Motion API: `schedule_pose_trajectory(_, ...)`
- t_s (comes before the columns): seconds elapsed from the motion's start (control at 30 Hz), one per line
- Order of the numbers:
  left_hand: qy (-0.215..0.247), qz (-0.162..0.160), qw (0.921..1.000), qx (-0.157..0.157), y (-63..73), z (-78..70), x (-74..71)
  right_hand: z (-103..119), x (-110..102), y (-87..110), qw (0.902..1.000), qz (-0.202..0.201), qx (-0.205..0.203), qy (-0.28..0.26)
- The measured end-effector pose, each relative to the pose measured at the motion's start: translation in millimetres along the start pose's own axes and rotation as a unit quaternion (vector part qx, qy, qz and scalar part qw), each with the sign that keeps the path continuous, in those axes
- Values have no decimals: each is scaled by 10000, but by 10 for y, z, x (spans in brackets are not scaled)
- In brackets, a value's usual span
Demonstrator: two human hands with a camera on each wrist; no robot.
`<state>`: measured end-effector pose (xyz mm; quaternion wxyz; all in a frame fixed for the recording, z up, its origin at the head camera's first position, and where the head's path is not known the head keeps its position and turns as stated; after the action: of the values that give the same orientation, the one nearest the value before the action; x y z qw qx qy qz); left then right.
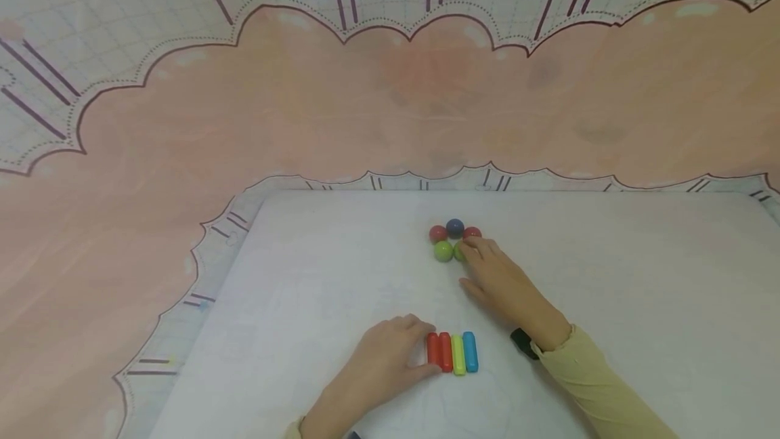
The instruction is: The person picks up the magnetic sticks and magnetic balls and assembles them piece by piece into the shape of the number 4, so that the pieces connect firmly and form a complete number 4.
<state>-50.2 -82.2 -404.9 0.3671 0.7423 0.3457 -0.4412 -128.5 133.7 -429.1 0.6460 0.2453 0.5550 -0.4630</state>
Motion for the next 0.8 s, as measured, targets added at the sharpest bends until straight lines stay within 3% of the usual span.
schedule_pose_trajectory(0.8,-211,-44,9998,59,-3,-9,30,-16,-13,-124,9999,-88,-38,-133)
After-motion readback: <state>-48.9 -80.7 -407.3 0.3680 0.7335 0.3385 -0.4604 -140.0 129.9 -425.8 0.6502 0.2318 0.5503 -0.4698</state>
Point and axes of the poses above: each hand's wrist, its own y-axis away from the middle knuckle, its own x-axis out of the palm, z = x × y, the point moved 1 cm from there along -y, towards the middle knuckle, and after that the axes turned 1 degree about -y, right-handed, at the moved point
